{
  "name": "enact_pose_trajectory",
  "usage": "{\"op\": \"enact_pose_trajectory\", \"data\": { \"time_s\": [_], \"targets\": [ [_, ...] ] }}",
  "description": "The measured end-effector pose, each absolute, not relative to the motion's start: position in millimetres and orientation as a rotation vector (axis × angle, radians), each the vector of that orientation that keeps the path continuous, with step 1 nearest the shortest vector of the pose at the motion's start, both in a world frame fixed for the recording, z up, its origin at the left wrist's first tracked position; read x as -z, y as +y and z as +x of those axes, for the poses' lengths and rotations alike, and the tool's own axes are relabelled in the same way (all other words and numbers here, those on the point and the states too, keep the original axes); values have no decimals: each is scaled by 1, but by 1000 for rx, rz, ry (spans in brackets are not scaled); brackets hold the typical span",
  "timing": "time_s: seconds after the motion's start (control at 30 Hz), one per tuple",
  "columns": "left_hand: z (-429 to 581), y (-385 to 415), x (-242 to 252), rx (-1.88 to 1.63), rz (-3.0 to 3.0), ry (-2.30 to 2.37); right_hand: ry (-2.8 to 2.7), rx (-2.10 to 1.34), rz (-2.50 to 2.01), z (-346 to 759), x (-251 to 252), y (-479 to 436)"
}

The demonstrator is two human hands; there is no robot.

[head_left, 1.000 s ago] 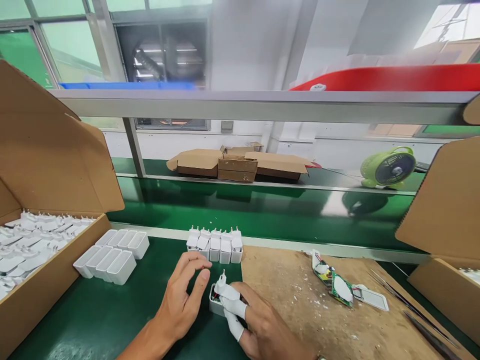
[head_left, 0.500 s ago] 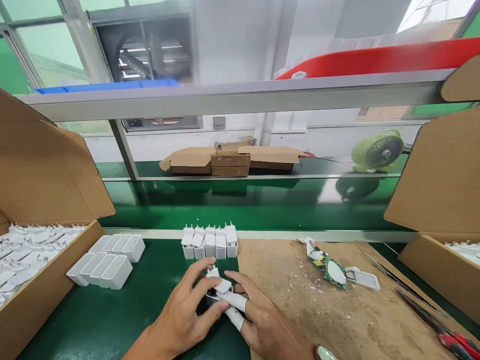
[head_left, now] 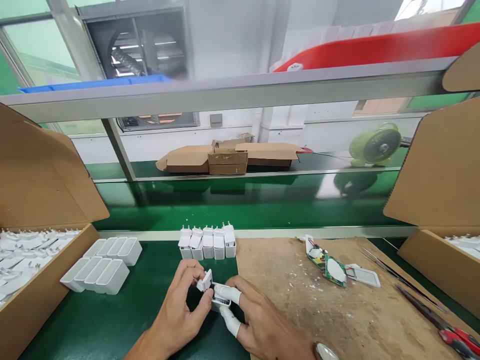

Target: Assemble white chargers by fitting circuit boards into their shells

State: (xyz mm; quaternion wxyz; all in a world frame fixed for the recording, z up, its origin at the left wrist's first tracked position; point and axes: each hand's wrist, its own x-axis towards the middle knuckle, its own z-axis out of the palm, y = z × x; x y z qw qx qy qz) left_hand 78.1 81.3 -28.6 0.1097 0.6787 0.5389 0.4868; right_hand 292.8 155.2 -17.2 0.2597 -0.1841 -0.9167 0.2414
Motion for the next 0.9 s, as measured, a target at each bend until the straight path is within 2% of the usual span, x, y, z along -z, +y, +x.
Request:
{"op": "enact_pose_trajectory", "data": {
  "time_s": [0.13, 0.3, 0.43, 0.7, 0.77, 0.9],
  "targets": [
    [77, 79, 35, -1444, 2065, 1570, -2290, -1009, -566, 290, 16, 157],
    [90, 76, 44, -1458, 2316, 1595, -1581, -1896, -689, 279, 34, 162],
    [101, 77, 41, -1680, 2359, 1522, -1301, -2135, -686, 272, 49, 162],
    [101, 77, 33, -1667, 2433, 1553, -1345, -2094, -729, 272, 47, 161],
    [100, 77, 35, -1615, 2463, 1629, -1462, -1905, -740, 277, 41, 159],
    [97, 78, 43, -1308, 2493, 1811, -1946, -1225, -819, 288, 25, 150]
  ]
}}
